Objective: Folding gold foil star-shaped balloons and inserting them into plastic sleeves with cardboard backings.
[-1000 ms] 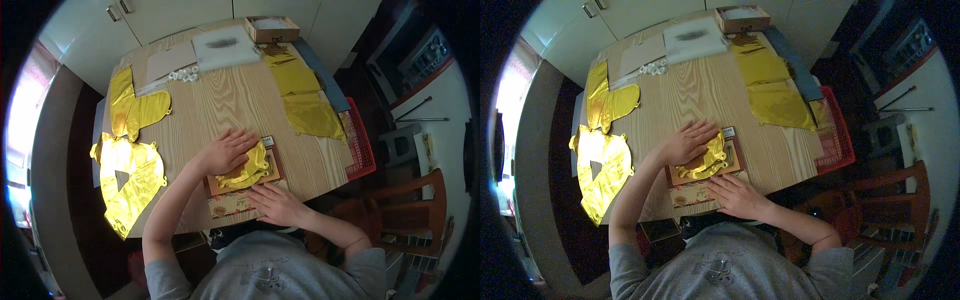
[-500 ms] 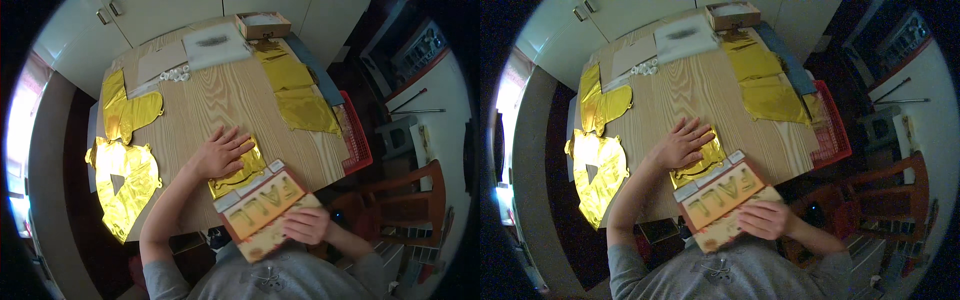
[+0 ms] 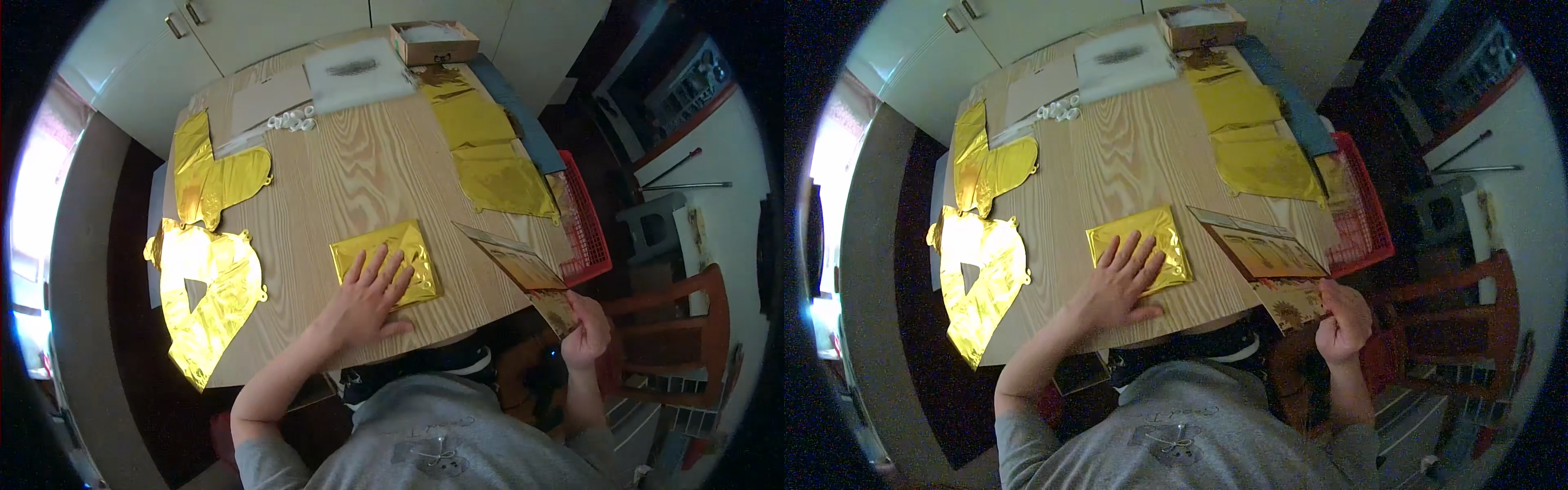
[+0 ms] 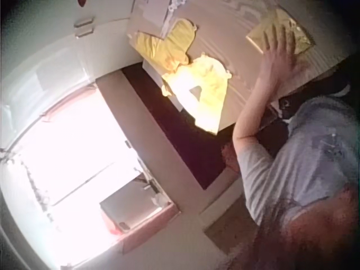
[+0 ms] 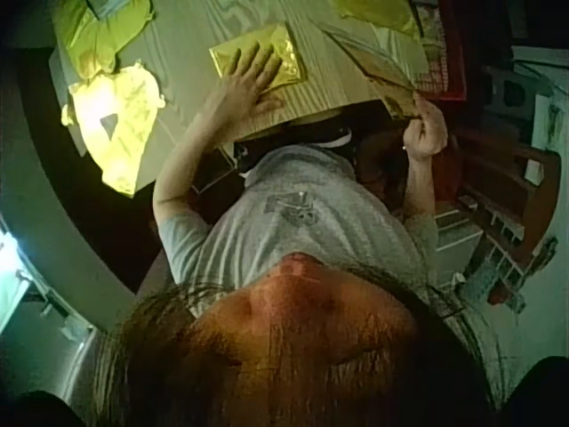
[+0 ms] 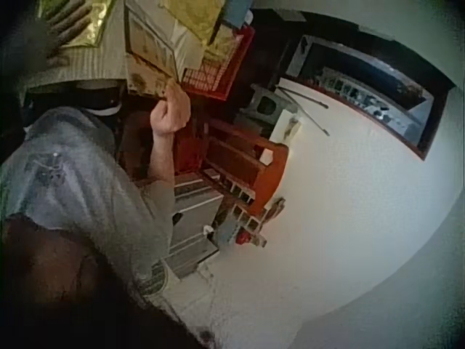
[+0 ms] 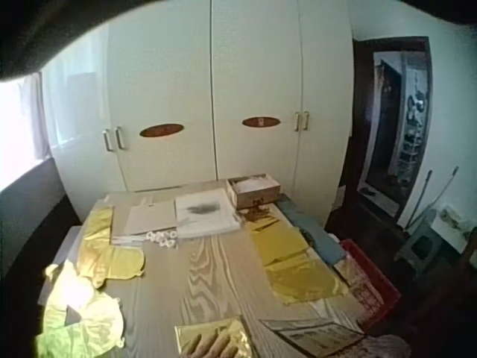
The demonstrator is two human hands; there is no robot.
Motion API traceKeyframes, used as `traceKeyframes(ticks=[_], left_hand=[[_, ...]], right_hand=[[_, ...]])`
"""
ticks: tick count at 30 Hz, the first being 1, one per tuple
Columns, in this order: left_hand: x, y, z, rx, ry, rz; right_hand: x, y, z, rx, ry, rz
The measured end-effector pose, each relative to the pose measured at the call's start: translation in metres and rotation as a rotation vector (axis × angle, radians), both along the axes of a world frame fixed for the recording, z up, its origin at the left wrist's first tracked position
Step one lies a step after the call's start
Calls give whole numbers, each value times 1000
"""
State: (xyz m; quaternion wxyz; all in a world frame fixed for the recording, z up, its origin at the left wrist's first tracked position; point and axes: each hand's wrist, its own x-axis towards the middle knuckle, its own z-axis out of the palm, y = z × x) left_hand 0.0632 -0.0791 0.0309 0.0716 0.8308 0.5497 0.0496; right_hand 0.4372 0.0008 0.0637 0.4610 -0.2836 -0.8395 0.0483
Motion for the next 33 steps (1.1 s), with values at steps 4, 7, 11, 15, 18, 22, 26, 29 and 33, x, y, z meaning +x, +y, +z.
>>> traceKeyframes(ticks=[4,7,11,15,18,22,26,29,33], left_hand=[[18,-22,7,-32,-5,37],[34,-42,9,-33,-69,68],[47,-72,-2,108,72,105],[50,-100,-2,212,51,119],[41,-109,5,201,38,76],[29,-119,36,93,-256,157],[6,-136,77,-132,-929,461],[-6,-144,76,-240,-1582,777],[11,-109,39,-251,-2195,1049]], right_hand=[[-5,3,-5,-104,30,-11],[-8,8,-4,-220,147,-69],[-35,25,5,-554,509,-103],[-53,48,-3,-836,542,70],[-70,64,-14,-1049,567,161],[-86,81,-36,-1238,539,206],[-103,76,-38,-1337,375,256],[-124,58,-36,-1340,189,312],[-148,24,-30,-1326,9,336]])
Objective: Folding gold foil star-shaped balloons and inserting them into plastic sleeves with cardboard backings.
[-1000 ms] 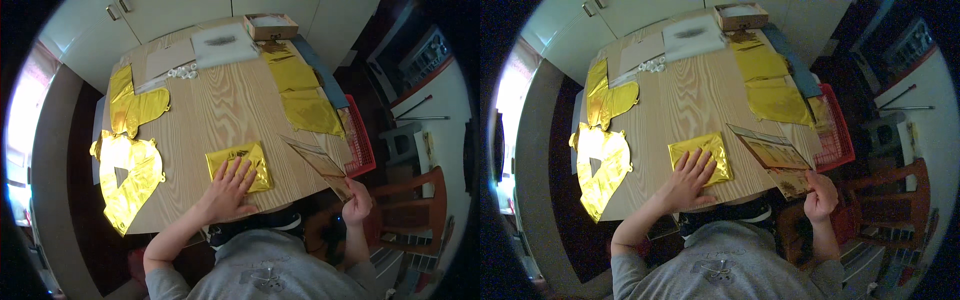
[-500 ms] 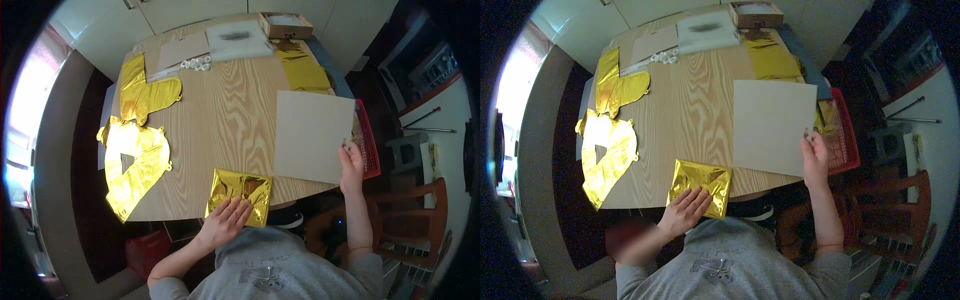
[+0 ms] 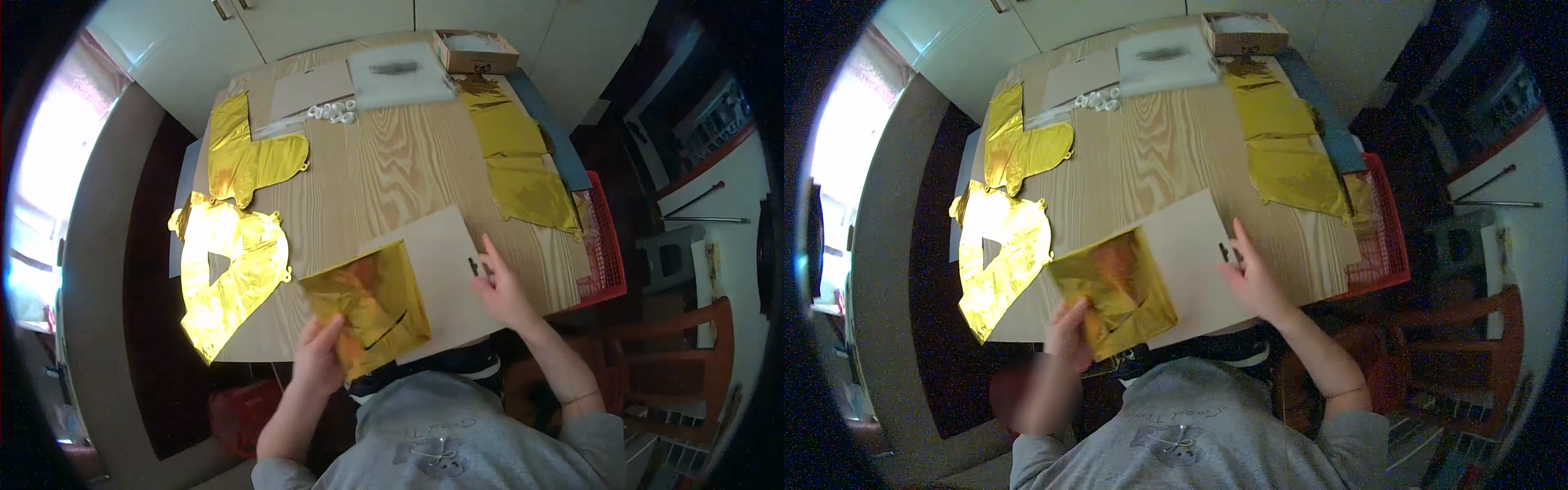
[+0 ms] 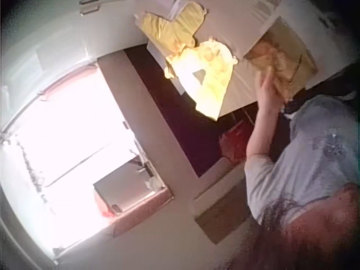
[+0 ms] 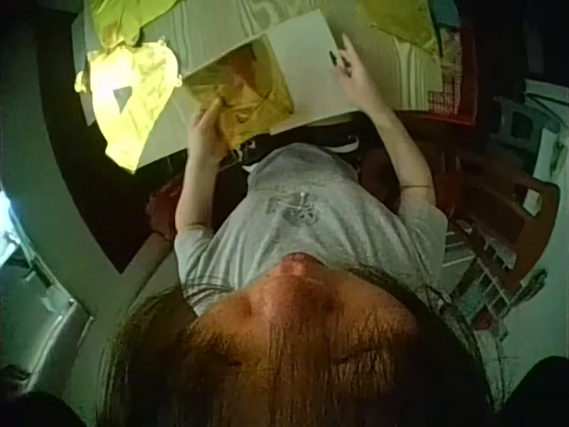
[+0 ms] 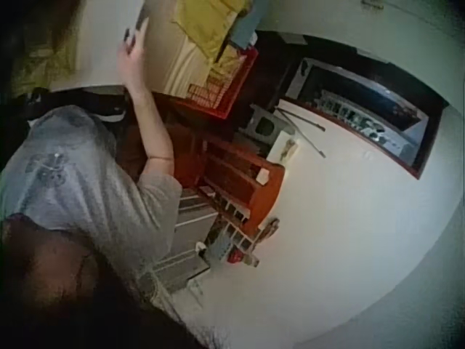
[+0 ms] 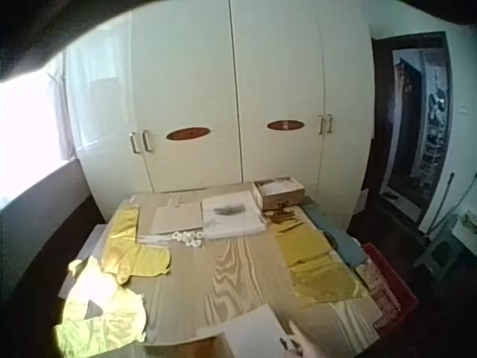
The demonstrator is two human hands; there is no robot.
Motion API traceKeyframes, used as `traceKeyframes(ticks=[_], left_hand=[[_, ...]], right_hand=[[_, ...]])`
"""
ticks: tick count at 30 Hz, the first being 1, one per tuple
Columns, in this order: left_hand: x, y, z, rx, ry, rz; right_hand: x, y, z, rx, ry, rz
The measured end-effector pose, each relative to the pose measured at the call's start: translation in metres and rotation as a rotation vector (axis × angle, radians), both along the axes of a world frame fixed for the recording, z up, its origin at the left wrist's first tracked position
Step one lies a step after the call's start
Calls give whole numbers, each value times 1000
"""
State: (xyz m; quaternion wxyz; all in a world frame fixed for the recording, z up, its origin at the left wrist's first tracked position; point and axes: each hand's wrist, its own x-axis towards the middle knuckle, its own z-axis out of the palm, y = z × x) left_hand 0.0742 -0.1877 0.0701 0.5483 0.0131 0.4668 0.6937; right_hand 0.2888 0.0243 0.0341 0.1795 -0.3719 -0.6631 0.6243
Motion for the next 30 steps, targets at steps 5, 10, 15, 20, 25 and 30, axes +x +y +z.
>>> traceKeyframes(ticks=[5,10,15,20,25,30], left_hand=[[24,13,-44,13,-222,27],[35,20,-37,-48,-230,1],[36,31,-38,-68,-222,-53],[27,48,-35,-139,-140,-98],[22,51,-40,-126,-25,-163],[14,34,-33,-113,584,-283]], right_hand=[[3,-28,-10,630,-94,95],[9,-21,11,966,-262,283],[-15,-4,5,1021,-134,502],[-24,2,-5,1127,-245,586],[-23,3,-11,1153,-273,582],[-23,2,-12,1149,-311,591]])
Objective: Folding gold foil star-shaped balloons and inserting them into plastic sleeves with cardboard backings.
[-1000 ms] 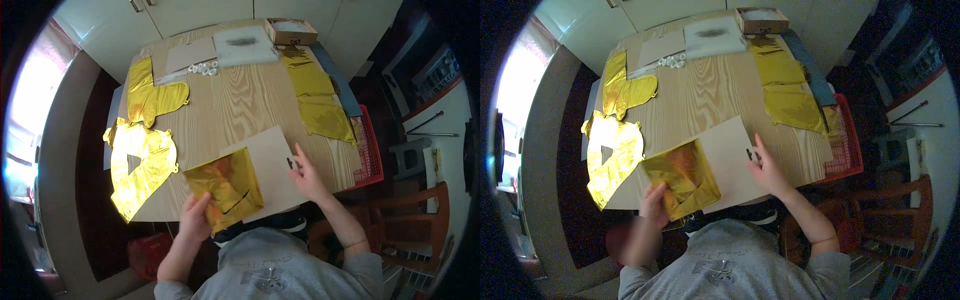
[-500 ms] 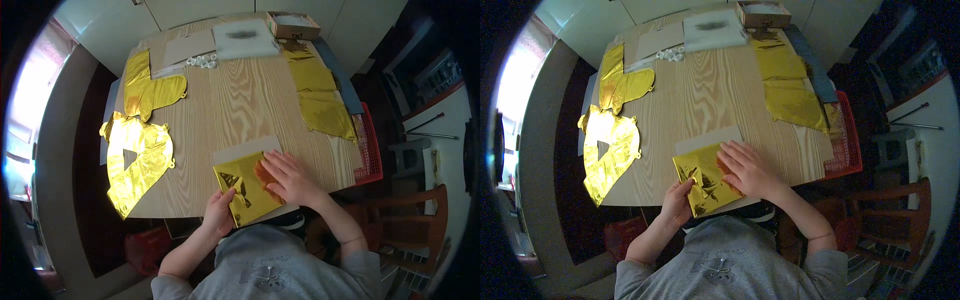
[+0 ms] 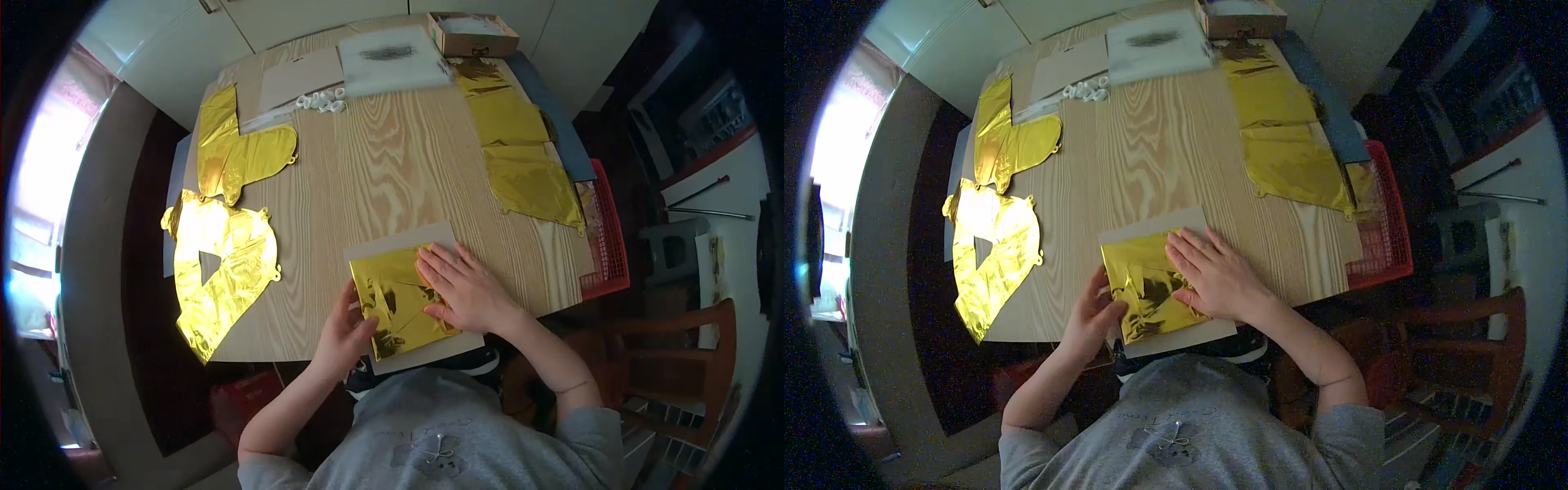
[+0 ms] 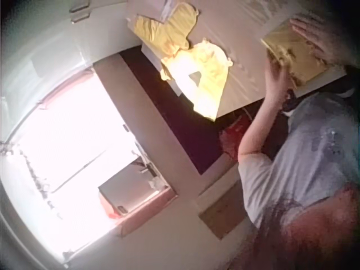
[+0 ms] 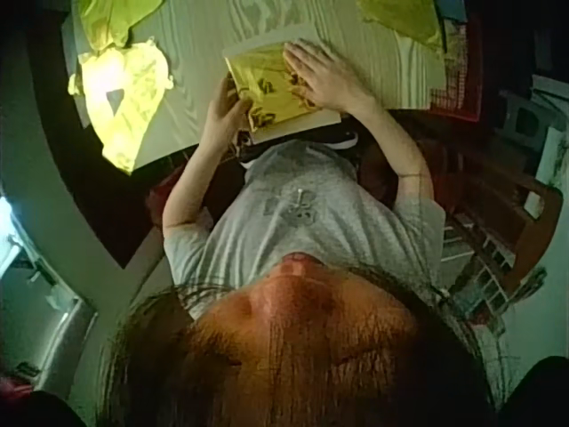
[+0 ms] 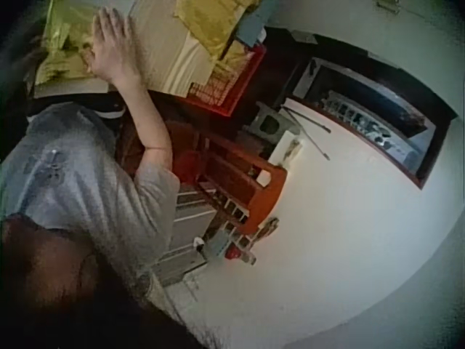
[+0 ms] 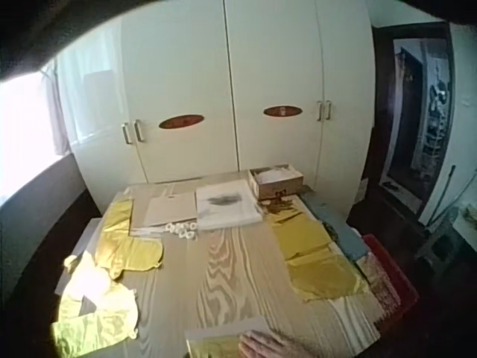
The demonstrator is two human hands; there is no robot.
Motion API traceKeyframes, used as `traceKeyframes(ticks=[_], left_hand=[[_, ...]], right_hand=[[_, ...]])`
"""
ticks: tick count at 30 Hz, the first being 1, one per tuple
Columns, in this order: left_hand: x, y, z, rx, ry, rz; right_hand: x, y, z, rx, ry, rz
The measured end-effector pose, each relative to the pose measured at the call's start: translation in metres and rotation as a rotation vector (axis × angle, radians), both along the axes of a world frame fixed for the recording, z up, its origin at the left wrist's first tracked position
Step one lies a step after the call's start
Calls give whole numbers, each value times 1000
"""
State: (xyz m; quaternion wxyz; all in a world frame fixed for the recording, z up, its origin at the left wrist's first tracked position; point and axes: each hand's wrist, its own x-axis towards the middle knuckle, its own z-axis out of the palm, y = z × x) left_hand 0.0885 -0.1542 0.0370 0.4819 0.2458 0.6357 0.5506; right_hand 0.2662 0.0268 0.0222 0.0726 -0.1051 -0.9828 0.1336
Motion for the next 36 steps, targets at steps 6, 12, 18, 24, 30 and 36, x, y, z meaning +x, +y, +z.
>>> traceKeyframes(ticks=[6,12,18,24,30,36], left_hand=[[-8,-11,21,-49,1235,-423],[-2,11,10,64,1412,-655],[-12,12,-2,32,1459,-663],[-24,12,-8,35,1448,-727],[-25,13,-3,26,1442,-729],[-28,13,-1,2,1418,-754]], right_hand=[[-1,0,-1,-5,-8,-7],[-1,0,-1,10,-24,3],[-2,0,3,28,-38,7],[-3,4,6,2,-86,32],[-5,13,7,-36,-96,69],[-7,17,14,-40,-196,76]])
